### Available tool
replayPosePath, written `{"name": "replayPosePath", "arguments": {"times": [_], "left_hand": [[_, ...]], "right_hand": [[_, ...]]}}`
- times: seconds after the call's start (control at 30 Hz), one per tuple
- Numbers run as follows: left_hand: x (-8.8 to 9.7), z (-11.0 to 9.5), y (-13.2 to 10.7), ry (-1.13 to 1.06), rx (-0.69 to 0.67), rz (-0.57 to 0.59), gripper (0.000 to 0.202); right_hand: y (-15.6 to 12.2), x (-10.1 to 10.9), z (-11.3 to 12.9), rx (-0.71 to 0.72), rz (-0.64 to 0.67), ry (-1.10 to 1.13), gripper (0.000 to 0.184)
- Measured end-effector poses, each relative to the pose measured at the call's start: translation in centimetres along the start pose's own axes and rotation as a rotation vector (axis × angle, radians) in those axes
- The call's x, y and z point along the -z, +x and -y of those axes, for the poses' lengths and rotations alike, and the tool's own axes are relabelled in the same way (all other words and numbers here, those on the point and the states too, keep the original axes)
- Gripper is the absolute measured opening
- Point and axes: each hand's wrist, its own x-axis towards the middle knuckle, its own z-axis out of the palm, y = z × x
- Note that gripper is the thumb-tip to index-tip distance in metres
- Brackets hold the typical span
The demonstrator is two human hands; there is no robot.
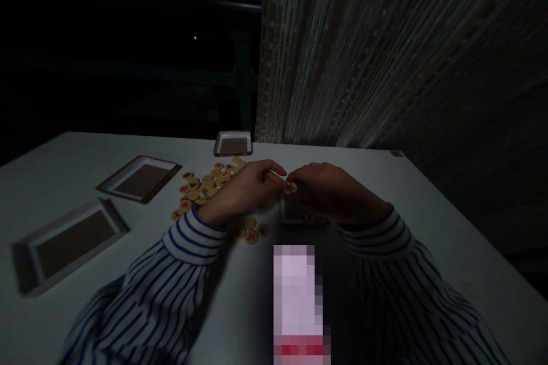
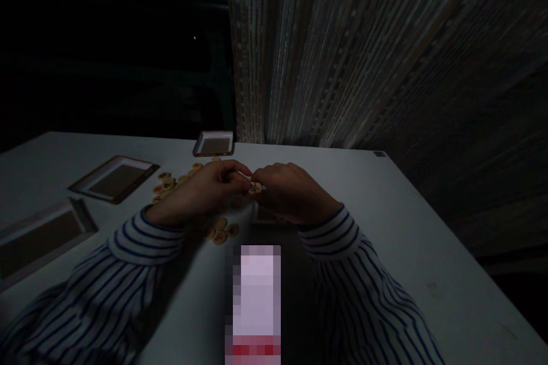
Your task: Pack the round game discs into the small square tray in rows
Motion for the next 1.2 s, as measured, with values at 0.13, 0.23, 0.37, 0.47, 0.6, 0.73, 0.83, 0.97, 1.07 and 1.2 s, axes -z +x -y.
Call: {"name": "replayPosePath", "arguments": {"times": [0.13,0.23,0.37,0.47,0.6,0.73,0.83,0.97,1.07,1.2], "left_hand": [[-0.1,0.3,0.0,0.007,0.017,0.053,0.022],[-0.1,0.6,0.0,0.058,-0.005,0.076,0.021],[0.1,1.1,0.0,0.233,-0.062,0.068,0.021],[0.3,1.4,0.0,0.337,-0.059,0.058,0.021],[0.5,1.5,0.0,0.453,-0.069,0.062,0.019],[0.4,1.2,-0.2,0.575,-0.066,0.066,0.020],[0.3,1.1,-0.3,0.655,-0.069,0.097,0.024],[0.3,1.5,-0.3,0.706,-0.080,0.145,0.024],[0.3,1.7,-0.2,0.718,-0.079,0.167,0.023],[0.3,1.6,-0.3,0.707,-0.092,0.183,0.021]], "right_hand": [[0.1,0.3,0.2,-0.016,0.102,-0.010,0.028],[0.0,0.4,0.2,-0.022,0.138,-0.030,0.029],[-0.3,0.3,0.0,-0.056,0.210,-0.053,0.025],[-0.5,0.2,-0.2,-0.101,0.281,-0.081,0.021],[-0.5,-0.1,-0.3,-0.120,0.318,-0.090,0.022],[-0.5,-0.3,-0.5,-0.136,0.335,-0.053,0.023],[-0.6,-0.5,-0.7,-0.133,0.327,-0.030,0.019],[-0.7,-0.9,-0.9,-0.112,0.330,-0.004,0.017],[-0.6,-1.2,-1.0,-0.101,0.341,-0.003,0.017],[-0.6,-1.5,-0.9,-0.110,0.344,-0.023,0.017]]}}
